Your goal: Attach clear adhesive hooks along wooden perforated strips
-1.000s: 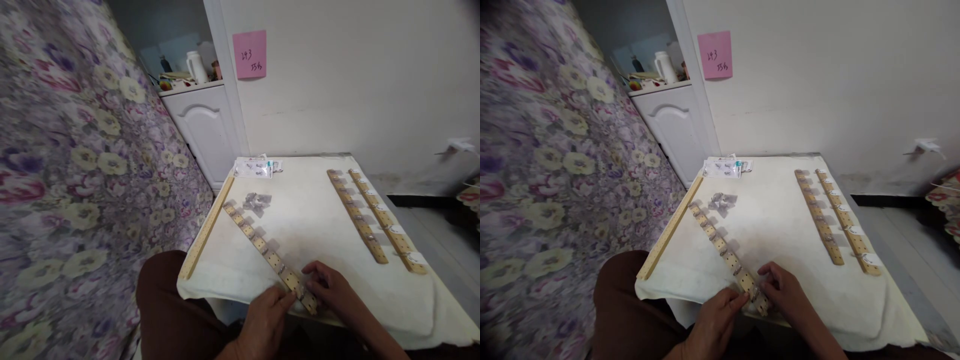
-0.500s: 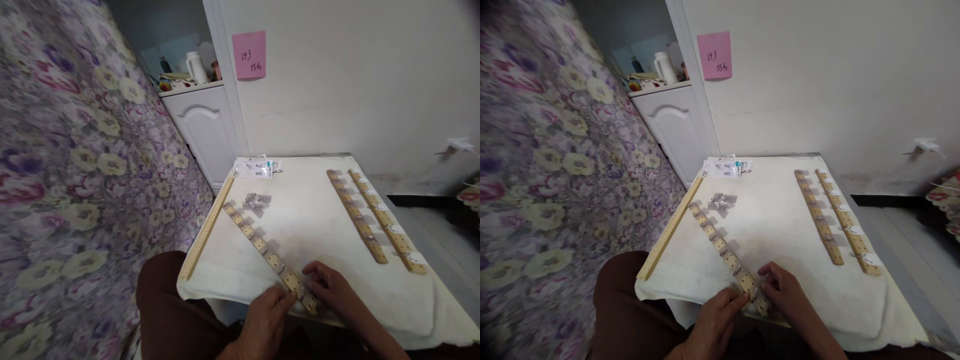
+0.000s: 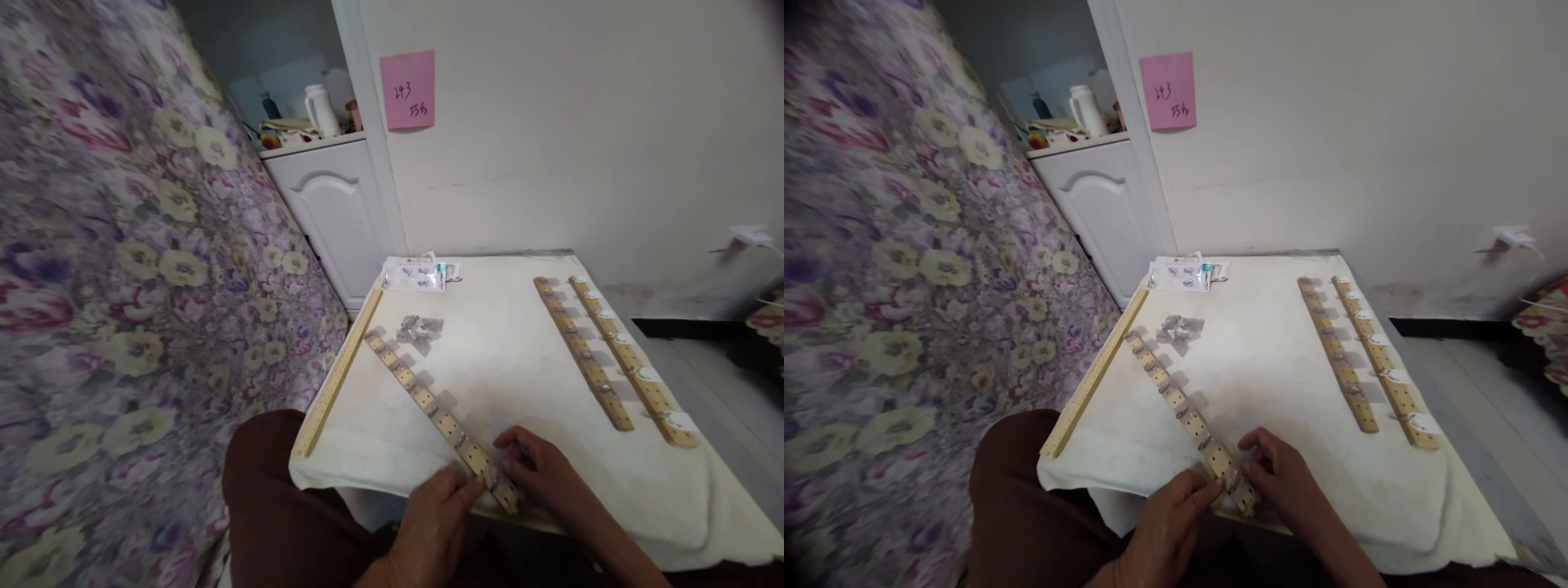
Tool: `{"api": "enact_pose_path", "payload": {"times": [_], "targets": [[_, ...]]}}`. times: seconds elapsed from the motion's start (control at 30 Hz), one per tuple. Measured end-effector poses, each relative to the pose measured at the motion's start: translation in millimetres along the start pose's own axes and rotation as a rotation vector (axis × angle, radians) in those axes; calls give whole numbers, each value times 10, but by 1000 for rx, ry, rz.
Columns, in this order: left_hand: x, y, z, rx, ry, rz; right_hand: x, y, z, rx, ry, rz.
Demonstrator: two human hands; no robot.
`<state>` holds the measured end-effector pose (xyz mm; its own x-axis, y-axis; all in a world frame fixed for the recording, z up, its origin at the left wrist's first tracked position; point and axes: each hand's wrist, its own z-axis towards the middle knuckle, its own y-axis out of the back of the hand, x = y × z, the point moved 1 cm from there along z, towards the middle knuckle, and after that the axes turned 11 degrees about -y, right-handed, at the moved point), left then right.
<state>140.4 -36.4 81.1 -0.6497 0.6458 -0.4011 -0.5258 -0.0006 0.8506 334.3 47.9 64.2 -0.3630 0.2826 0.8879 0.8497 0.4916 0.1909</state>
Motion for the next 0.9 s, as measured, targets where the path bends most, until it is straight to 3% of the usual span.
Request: {"api": "enact_pose_path", "payload": {"times": [0.9], "targets": [[14, -30, -22, -24, -25, 11, 57, 7, -26, -3, -14, -17]]}}
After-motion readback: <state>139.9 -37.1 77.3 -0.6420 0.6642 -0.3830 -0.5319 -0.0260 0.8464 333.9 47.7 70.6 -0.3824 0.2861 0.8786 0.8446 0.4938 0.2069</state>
